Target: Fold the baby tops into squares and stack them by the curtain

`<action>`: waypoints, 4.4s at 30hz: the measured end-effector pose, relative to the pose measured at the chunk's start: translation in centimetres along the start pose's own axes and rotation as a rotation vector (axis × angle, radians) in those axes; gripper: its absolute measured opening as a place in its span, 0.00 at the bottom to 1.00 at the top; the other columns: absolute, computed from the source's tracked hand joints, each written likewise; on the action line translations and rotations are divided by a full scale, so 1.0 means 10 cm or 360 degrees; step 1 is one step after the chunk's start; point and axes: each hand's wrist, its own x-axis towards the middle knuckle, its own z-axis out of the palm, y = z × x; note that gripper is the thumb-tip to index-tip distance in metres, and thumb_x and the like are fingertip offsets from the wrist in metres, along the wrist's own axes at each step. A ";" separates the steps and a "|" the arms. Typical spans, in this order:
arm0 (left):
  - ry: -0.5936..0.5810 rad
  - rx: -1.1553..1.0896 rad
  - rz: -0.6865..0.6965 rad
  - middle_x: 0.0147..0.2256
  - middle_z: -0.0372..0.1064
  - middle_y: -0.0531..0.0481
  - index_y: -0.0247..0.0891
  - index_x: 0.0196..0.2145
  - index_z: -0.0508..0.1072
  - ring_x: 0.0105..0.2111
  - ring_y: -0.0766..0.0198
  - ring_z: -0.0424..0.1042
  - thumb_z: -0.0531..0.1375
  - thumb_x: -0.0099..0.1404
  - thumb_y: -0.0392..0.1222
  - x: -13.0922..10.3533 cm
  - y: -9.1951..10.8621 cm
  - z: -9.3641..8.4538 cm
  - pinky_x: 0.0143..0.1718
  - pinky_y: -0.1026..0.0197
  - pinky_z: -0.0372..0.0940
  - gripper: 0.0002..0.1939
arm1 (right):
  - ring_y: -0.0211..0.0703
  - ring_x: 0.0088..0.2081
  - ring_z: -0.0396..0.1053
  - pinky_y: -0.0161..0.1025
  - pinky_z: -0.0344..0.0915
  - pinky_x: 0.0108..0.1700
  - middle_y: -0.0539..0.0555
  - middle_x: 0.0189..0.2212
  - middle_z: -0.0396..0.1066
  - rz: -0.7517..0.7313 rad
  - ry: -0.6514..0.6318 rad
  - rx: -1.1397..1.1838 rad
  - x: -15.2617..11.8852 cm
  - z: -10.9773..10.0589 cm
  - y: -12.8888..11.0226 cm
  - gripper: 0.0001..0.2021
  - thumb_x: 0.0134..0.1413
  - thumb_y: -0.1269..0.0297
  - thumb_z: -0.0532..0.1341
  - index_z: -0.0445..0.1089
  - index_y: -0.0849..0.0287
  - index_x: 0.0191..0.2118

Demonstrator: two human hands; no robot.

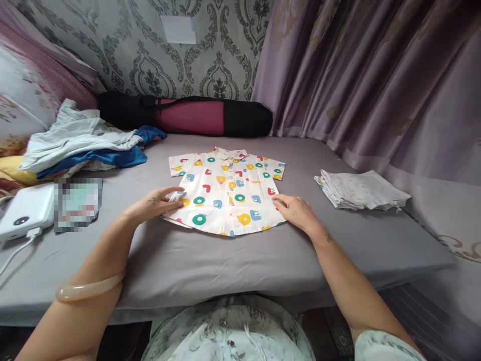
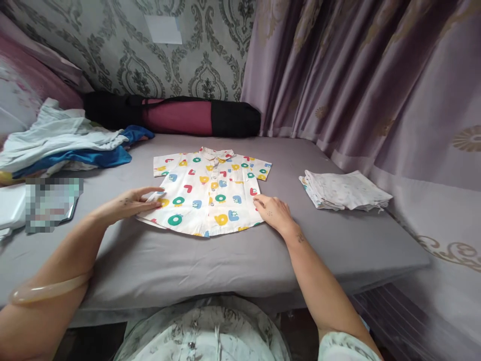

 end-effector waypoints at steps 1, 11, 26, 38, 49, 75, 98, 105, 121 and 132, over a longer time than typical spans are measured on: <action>-0.0067 0.0004 -0.0011 0.20 0.54 0.57 0.40 0.54 0.72 0.20 0.68 0.53 0.64 0.47 0.65 0.00 0.00 -0.01 0.21 0.65 0.44 0.41 | 0.48 0.43 0.73 0.38 0.61 0.40 0.50 0.40 0.78 -0.0024 -0.0012 -0.0034 -0.01 -0.01 0.00 0.18 0.62 0.53 0.51 0.73 0.43 0.52; -0.0354 -0.0056 0.0020 0.21 0.54 0.55 0.43 0.53 0.74 0.21 0.68 0.53 0.65 0.49 0.64 -0.01 -0.04 -0.12 0.20 0.65 0.42 0.37 | 0.49 0.46 0.73 0.39 0.62 0.44 0.52 0.45 0.78 -0.0111 -0.0077 -0.0024 -0.06 -0.08 -0.03 0.19 0.63 0.54 0.51 0.72 0.47 0.53; -0.0388 -0.0107 0.0038 0.25 0.66 0.49 0.45 0.46 0.79 0.21 0.66 0.60 0.67 0.45 0.61 -0.09 0.01 -0.15 0.16 0.65 0.49 0.31 | 0.46 0.41 0.72 0.36 0.59 0.39 0.52 0.38 0.77 -0.0111 -0.0098 0.0066 -0.07 -0.10 -0.02 0.19 0.62 0.56 0.53 0.72 0.49 0.54; -0.0364 -0.0300 -0.0025 0.30 0.71 0.48 0.44 0.45 0.79 0.22 0.66 0.63 0.69 0.43 0.59 -0.08 -0.03 -0.17 0.19 0.66 0.56 0.31 | 0.44 0.33 0.70 0.36 0.55 0.33 0.49 0.28 0.74 -0.0072 -0.0111 0.0076 -0.01 -0.06 0.03 0.19 0.60 0.54 0.53 0.73 0.48 0.52; -0.0482 -0.0236 -0.0078 0.26 0.67 0.50 0.45 0.45 0.79 0.23 0.64 0.62 0.66 0.45 0.62 -0.12 0.02 -0.20 0.18 0.66 0.52 0.31 | 0.45 0.34 0.72 0.36 0.58 0.34 0.50 0.29 0.74 -0.0022 -0.0179 0.0088 -0.01 -0.06 0.07 0.19 0.62 0.53 0.52 0.71 0.47 0.54; -0.0207 0.0976 0.0879 0.70 0.38 0.34 0.33 0.69 0.47 0.70 0.48 0.36 0.42 0.67 0.70 0.05 0.44 0.79 0.68 0.45 0.32 0.45 | 0.52 0.71 0.30 0.57 0.30 0.69 0.62 0.72 0.33 -0.0706 -0.0441 0.0015 0.10 0.27 -0.84 0.32 0.69 0.49 0.39 0.45 0.61 0.71; -0.0352 0.0616 0.1125 0.37 0.77 0.46 0.35 0.37 0.77 0.34 0.64 0.72 0.53 0.66 0.43 1.37 1.94 1.03 0.35 0.66 0.61 0.14 | 0.46 0.45 0.70 0.38 0.59 0.42 0.56 0.42 0.73 0.0201 0.0091 0.0132 -0.02 -0.19 -0.21 0.13 0.67 0.60 0.52 0.72 0.56 0.41; -0.0068 0.0692 0.0754 0.43 0.74 0.41 0.32 0.41 0.77 0.44 0.56 0.72 0.57 0.65 0.45 1.79 2.56 1.84 0.43 0.64 0.63 0.15 | 0.46 0.44 0.69 0.38 0.56 0.39 0.56 0.41 0.71 0.0385 0.0090 -0.0038 0.00 0.02 -0.15 0.12 0.65 0.55 0.55 0.69 0.56 0.38; 0.0205 0.0267 0.0350 0.49 0.71 0.35 0.33 0.39 0.76 0.51 0.50 0.70 0.59 0.59 0.32 2.12 2.68 2.15 0.49 0.58 0.63 0.10 | 0.42 0.36 0.67 0.37 0.55 0.38 0.51 0.31 0.68 0.0039 0.0264 0.0305 -0.05 0.15 -0.15 0.07 0.57 0.65 0.59 0.63 0.55 0.28; 0.0054 -0.0859 0.0057 0.21 0.66 0.53 0.36 0.29 0.70 0.25 0.68 0.71 0.59 0.61 0.36 2.18 2.36 1.39 0.33 0.65 0.70 0.03 | 0.41 0.37 0.68 0.35 0.57 0.38 0.51 0.35 0.72 -0.0232 0.0300 0.0553 -0.13 0.11 -0.22 0.05 0.57 0.71 0.56 0.66 0.55 0.35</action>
